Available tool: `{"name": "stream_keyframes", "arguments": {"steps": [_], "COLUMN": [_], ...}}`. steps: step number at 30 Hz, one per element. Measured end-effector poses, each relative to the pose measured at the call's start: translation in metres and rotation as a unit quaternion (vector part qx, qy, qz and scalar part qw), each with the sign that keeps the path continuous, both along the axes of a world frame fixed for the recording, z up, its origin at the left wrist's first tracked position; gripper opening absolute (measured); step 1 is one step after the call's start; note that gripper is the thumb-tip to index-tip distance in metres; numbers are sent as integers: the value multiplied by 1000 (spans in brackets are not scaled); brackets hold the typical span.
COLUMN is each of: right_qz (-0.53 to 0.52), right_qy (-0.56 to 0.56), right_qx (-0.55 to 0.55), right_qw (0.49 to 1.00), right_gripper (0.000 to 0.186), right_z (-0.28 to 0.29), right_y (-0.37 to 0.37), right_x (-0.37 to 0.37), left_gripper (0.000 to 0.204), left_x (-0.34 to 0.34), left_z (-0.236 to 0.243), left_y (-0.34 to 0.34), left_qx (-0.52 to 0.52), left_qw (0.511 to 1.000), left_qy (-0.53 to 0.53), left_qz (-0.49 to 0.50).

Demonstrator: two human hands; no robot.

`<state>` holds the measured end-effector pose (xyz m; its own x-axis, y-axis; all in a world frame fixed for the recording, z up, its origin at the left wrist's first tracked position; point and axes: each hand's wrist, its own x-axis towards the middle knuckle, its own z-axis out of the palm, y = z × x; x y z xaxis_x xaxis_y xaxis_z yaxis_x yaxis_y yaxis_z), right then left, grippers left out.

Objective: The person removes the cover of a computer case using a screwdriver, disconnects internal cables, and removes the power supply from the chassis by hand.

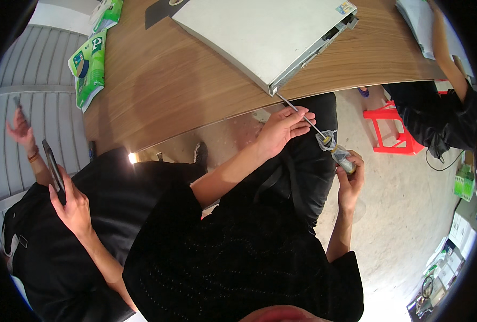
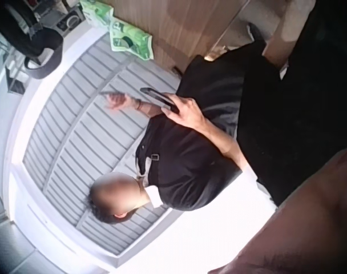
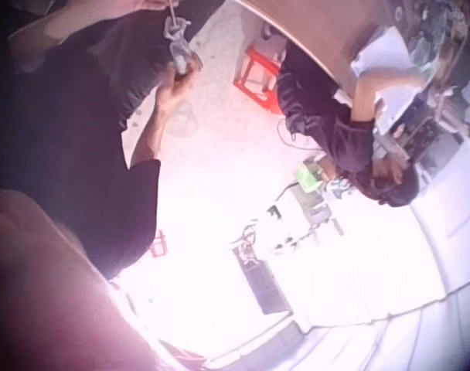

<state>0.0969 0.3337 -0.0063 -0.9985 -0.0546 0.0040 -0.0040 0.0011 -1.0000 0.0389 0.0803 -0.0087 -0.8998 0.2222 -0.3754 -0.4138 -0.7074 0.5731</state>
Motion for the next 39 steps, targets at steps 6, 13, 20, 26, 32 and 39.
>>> {"name": "stream_keyframes", "arguments": {"steps": [6,13,20,26,32,39], "right_qz": [-75,16,50,-30,-18,-24], "right_qy": [4,-43,78,184,-134,112], "right_qx": [-71,-59,55,167,-14,114], "right_qw": [995,997,994,968,991,987], "right_gripper": [31,32,29,43,33,27], "right_z": [11,15,3,19,19,14], "right_y": [-15,2,11,-11,0,-2], "right_x": [-1,2,1,-4,-11,-4], "left_gripper": [25,27,26,28,35,19], "left_x": [-3,-5,-1,-7,-11,12], "left_z": [-5,4,-5,-3,-6,25], "left_y": [-2,0,1,-3,-5,-22], "left_qx": [24,51,31,21,29,-521], "left_qw": [1000,998,999,999,998,824], "left_qy": [19,17,2,4,26,220], "left_qz": [3,19,41,50,52,-17]}}
